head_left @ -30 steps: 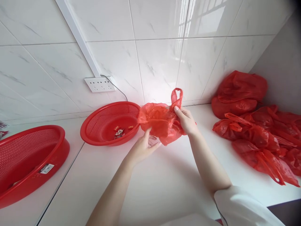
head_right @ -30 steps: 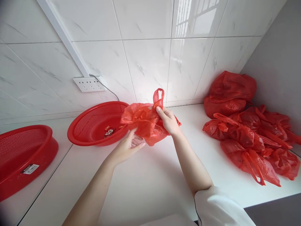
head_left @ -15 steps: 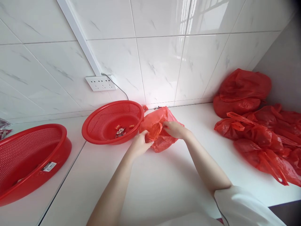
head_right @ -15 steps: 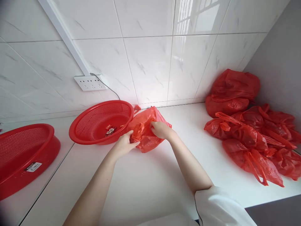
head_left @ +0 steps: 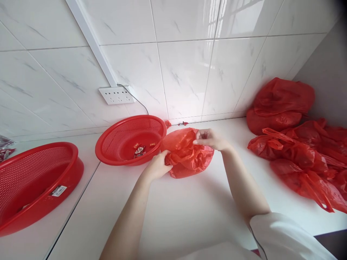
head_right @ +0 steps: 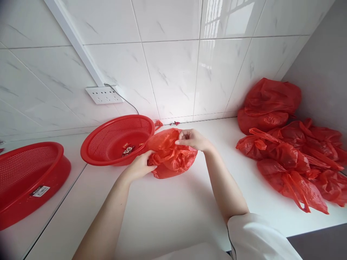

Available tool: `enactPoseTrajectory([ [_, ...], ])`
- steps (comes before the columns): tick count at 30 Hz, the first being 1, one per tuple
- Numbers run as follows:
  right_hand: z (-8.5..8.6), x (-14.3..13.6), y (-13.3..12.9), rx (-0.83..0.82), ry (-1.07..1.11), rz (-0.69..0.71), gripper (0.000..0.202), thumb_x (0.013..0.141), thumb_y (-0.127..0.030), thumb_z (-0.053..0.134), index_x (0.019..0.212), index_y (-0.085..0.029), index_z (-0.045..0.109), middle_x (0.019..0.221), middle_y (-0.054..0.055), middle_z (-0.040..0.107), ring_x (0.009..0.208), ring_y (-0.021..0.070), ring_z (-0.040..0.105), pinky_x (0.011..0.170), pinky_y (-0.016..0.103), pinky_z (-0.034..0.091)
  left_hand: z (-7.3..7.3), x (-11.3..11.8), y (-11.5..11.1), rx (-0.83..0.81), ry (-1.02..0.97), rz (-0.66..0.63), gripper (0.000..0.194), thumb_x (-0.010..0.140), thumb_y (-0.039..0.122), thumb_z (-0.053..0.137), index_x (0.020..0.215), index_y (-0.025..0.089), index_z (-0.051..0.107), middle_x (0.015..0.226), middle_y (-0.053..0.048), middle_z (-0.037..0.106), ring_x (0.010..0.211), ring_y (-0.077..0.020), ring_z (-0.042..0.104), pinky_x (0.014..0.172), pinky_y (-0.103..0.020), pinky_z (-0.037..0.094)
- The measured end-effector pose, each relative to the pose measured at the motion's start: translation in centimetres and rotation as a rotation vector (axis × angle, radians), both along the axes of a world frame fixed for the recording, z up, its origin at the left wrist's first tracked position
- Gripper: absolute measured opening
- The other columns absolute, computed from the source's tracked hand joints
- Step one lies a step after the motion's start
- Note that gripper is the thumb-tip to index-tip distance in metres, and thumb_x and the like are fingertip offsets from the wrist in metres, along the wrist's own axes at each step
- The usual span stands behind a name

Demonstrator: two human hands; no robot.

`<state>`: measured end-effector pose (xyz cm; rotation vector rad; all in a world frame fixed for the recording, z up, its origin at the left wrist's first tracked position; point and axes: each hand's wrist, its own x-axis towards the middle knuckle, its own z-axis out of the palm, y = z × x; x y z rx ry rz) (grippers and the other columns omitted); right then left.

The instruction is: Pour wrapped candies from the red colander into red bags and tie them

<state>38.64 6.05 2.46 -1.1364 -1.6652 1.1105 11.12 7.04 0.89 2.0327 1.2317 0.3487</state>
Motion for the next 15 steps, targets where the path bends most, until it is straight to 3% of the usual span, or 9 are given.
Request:
enactPoseTrajectory([
  [5,0.6,2.0,-0.7,0.094,0.671,-0.142,0.036,0.071,-0.042,0.081,0.072,-0.022,0.051,0.058,-0.007,0.046,0.047,0.0072,0.043,0.045,0.020,0.037,0.2,0.1,-0.3,0.015,0.036,-0.070,0.030,0.072,0.016,0.058,0.100,0.024,0.064,0.093,-0.004,0.071,0.085,-0.0233,0.067,0.066,-0.029,0.049],
  [7,0.9,2.6,-0.8,0.165,1.043,-0.168,0.031,0.078,-0.040,0.075,0.073,-0.024,0.050,0.054,-0.008,0.042,0.044,0.0074,0.043,0.042,0.019,0.040,0.1,0.1,-0.2,0.035,0.084,-0.092,0.029,0.069,0.013,0.057,0.094,0.024,0.064,0.085,-0.002,0.070,0.077,-0.0221,0.065,0.060,-0.028,0.046],
  [9,1.1,3.1,-0.7,0.220,1.444,-0.076,0.024,0.089,-0.037,0.063,0.072,-0.025,0.050,0.054,-0.007,0.045,0.046,0.0088,0.049,0.047,0.019,0.048,-0.3,0.2,-0.1,0.052,0.140,-0.082,0.026,0.066,0.010,0.056,0.087,0.024,0.062,0.076,-0.001,0.067,0.070,-0.0205,0.063,0.054,-0.026,0.042],
  [11,1.3,3.6,-0.4,0.220,1.772,0.106,0.028,0.096,-0.034,0.051,0.070,-0.025,0.050,0.057,-0.005,0.052,0.053,0.0114,0.058,0.055,0.023,0.054,-0.8,0.4,0.1,0.044,0.163,-0.044,0.019,0.065,0.009,0.056,0.079,0.022,0.058,0.071,0.000,0.064,0.066,-0.0195,0.062,0.051,-0.025,0.040],
  [13,1.3,3.6,-0.2,0.200,1.931,0.195,0.031,0.099,-0.030,0.043,0.069,-0.025,0.051,0.061,-0.003,0.057,0.059,0.0132,0.062,0.058,0.026,0.056,-1.3,0.7,0.2,-0.016,0.126,0.027,0.014,0.067,0.010,0.057,0.077,0.021,0.056,0.070,-0.001,0.063,0.062,-0.0187,0.062,0.051,-0.026,0.043],
  [15,1.4,3.2,-0.1,0.222,1.872,0.083,0.031,0.099,-0.025,0.041,0.071,-0.025,0.053,0.064,-0.003,0.059,0.062,0.0124,0.063,0.060,0.025,0.056,-1.5,1.3,0.1,-0.127,0.003,0.099,0.017,0.073,0.014,0.058,0.090,0.019,0.059,0.074,-0.003,0.065,0.061,-0.0184,0.065,0.054,-0.027,0.048],
])
